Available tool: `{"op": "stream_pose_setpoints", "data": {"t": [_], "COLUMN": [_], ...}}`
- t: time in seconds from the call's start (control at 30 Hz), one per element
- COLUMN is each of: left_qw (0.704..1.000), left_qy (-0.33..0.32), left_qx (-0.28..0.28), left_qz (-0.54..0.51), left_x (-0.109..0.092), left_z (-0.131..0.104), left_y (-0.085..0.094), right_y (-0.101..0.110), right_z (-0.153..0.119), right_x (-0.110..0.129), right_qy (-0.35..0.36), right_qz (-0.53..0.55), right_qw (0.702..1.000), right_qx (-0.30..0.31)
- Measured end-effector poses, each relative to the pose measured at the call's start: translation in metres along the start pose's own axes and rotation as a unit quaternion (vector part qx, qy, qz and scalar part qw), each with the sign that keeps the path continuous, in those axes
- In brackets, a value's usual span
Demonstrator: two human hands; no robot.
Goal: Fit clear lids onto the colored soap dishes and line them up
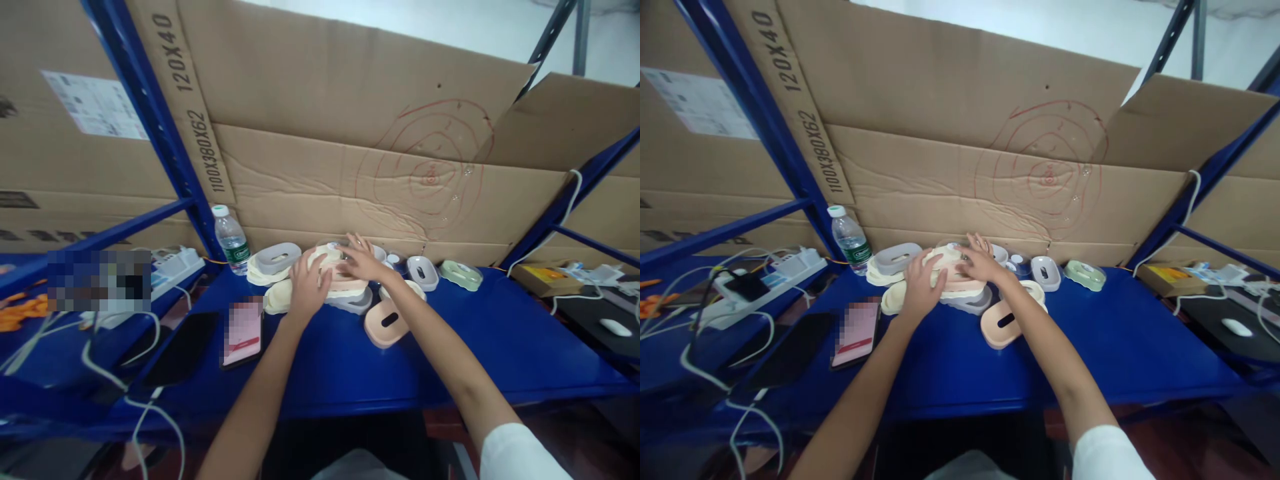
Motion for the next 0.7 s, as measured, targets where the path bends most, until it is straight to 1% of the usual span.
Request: {"op": "stream_pose_setpoints", "data": {"t": [0.03,0.07,0.13,0.2,0.27,0.33,0.4,0.47,0.53,0.6,0.7], "left_qw": [1.000,0.999,0.997,0.996,0.996,0.996,0.996,0.995,0.995,0.994,0.994], "left_qy": [-0.023,-0.042,-0.065,-0.074,-0.077,-0.077,-0.079,-0.084,-0.090,-0.094,-0.095], "left_qx": [0.011,0.020,0.032,0.037,0.037,0.034,0.032,0.033,0.038,0.042,0.044], "left_qz": [-0.001,-0.002,-0.005,-0.011,-0.018,-0.026,-0.031,-0.034,-0.034,-0.035,-0.039], "left_x": [-0.008,-0.014,-0.021,-0.023,-0.023,-0.025,-0.029,-0.034,-0.039,-0.043,-0.045], "left_z": [-0.001,-0.003,-0.005,-0.005,-0.005,-0.005,-0.006,-0.006,-0.007,-0.009,-0.010], "left_y": [-0.006,-0.011,-0.018,-0.021,-0.021,-0.019,-0.018,-0.018,-0.019,-0.021,-0.022], "right_y": [0.001,0.006,0.024,0.045,0.062,0.078,0.088,0.093,0.090,0.082,0.069], "right_z": [-0.002,-0.008,-0.030,-0.061,-0.097,-0.134,-0.170,-0.203,-0.232,-0.256,-0.280], "right_x": [-0.002,-0.005,-0.015,-0.033,-0.064,-0.103,-0.142,-0.175,-0.202,-0.222,-0.239], "right_qy": [-0.012,-0.017,-0.012,-0.007,-0.031,-0.095,-0.161,-0.224,-0.293,-0.361,-0.439], "right_qz": [-0.005,-0.005,0.010,0.025,0.019,-0.009,-0.030,-0.046,-0.064,-0.081,-0.104], "right_qw": [1.000,1.000,0.999,0.995,0.991,0.981,0.966,0.945,0.918,0.887,0.845], "right_qx": [0.007,0.002,-0.044,-0.094,-0.131,-0.168,-0.202,-0.233,-0.259,-0.276,-0.288]}}
Point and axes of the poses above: each hand's wrist, its own z-axis towards the middle knuckle, its own y-axis out of the back of the hand, x = y × z, the point moved 10 cm from there along z, towards the middle knuckle, and after that the axes turned 13 degrees about x, right-handed, at the moved point
